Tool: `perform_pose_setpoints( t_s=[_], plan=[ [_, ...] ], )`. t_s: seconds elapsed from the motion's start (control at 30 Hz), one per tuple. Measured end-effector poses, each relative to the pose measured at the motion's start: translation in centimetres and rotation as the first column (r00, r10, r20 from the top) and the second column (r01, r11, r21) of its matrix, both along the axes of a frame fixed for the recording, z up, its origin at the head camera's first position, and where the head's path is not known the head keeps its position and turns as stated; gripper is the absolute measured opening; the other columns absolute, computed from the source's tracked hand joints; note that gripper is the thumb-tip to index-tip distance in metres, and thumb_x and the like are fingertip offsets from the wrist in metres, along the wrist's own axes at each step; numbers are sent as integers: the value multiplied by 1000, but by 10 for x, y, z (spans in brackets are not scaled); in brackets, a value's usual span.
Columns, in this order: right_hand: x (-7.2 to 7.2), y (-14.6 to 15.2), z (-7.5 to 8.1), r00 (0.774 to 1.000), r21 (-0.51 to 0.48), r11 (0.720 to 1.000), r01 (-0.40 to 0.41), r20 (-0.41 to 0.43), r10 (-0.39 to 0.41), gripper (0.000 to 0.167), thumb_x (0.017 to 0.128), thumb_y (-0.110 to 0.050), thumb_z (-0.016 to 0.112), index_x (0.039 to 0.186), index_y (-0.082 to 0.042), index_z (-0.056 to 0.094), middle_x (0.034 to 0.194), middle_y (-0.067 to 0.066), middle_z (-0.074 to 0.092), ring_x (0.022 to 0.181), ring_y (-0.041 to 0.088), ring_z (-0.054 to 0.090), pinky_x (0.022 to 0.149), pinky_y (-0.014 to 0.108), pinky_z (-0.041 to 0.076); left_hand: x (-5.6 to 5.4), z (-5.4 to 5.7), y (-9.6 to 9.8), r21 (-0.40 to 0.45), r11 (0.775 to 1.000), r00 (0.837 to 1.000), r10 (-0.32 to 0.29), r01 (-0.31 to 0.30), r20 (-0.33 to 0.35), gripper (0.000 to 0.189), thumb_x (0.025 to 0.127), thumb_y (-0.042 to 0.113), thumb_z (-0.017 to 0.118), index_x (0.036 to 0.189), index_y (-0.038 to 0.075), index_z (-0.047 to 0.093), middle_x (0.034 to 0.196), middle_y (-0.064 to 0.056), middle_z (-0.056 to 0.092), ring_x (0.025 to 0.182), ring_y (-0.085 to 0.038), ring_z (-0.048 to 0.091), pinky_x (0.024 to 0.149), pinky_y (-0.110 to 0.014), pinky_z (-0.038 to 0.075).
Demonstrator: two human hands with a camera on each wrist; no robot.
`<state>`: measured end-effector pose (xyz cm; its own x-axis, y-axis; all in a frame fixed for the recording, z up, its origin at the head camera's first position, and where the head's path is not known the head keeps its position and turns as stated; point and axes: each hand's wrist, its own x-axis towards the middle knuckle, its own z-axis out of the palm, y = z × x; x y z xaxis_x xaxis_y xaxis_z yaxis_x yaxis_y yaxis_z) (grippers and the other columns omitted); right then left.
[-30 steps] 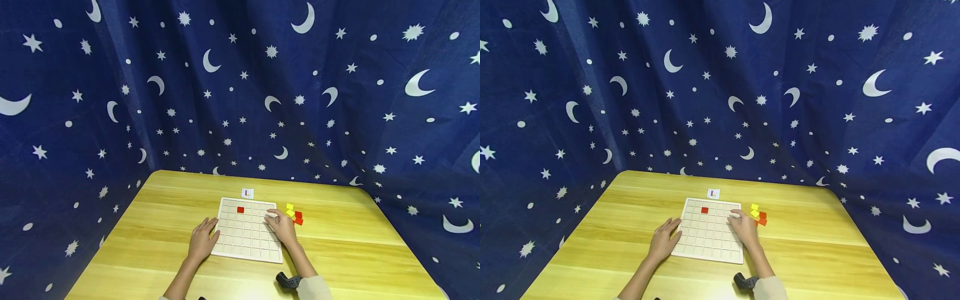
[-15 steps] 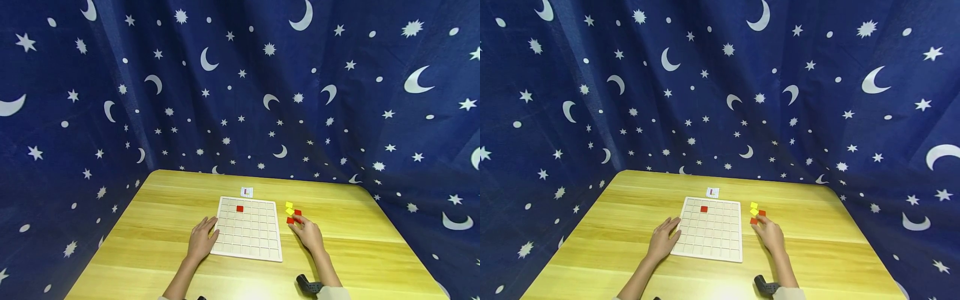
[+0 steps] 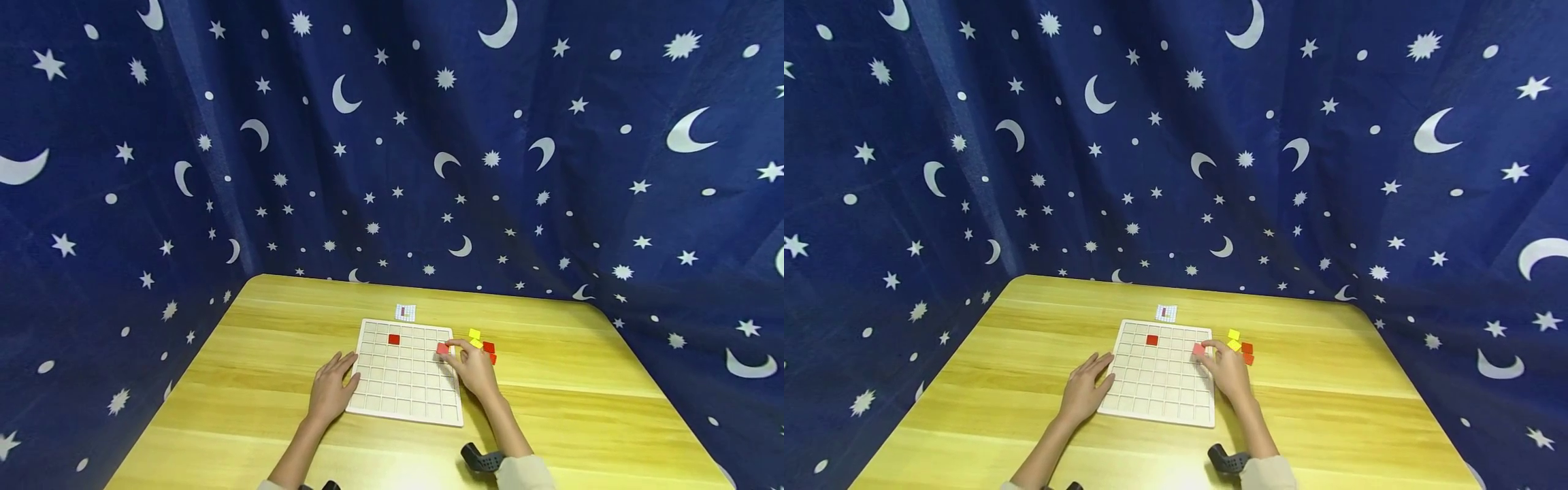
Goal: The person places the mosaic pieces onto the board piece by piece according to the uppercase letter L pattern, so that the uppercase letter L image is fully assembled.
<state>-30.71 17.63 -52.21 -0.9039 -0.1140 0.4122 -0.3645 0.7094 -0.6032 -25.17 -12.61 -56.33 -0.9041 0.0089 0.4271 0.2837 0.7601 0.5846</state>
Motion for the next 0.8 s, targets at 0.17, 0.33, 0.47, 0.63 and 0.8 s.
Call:
perform_pose_setpoints(
  t_s=[0.17, 0.33, 0.47, 0.63, 0.8],
  plan=[
    [-2, -33, -1, 995, 20, 995, -93, 28, 92, 23, 78, -24, 74, 99, -14, 70, 47, -10, 27, 42, 1, 18, 39, 19, 18, 0, -2, 0, -7, 1000, 1000, -5, 5, -4, 40, 87, 26, 63, 123, 8, 60, 127, -7, 56, 125, -32, 42, 101, -51, 31],
    [-4, -59, -3, 985, 7, 985, -170, 0, 170, 23, 78, -22, 74, 98, -12, 70, 47, -12, 28, 42, 1, 19, 39, 19, 19, -1, -3, 1, -17, 1000, 1000, -2, 2, -16, 39, 86, 25, 64, 122, 8, 61, 125, -6, 57, 124, -32, 43, 99, -51, 33],
    [-7, -75, -4, 980, 31, 979, -200, -2, 200, 23, 80, -23, 73, 99, -11, 69, 47, -13, 27, 41, -1, 16, 38, 18, 19, -2, -2, 1, -11, 1000, 1000, -2, 2, -8, 40, 86, 24, 64, 122, 8, 60, 126, -7, 57, 124, -32, 43, 101, -51, 32],
    [-10, -87, -2, 981, 74, 978, -194, 11, 194, 26, 80, -24, 72, 100, -8, 69, 46, -11, 29, 40, 1, 17, 37, 18, 19, -2, -1, 0, -17, 1000, 1000, -3, 3, -11, 40, 86, 24, 64, 122, 7, 60, 125, -7, 57, 124, -33, 43, 101, -50, 33],
    [-12, -92, -1, 983, 102, 978, -182, 31, 180, 29, 79, -26, 73, 101, -8, 69, 47, -11, 30, 42, 4, 18, 38, 19, 18, -2, 0, 0, -13, 1000, 999, -7, 7, -33, 39, 86, 22, 64, 121, 6, 61, 124, -9, 58, 123, -34, 44, 99, -52, 33]
  ],
)
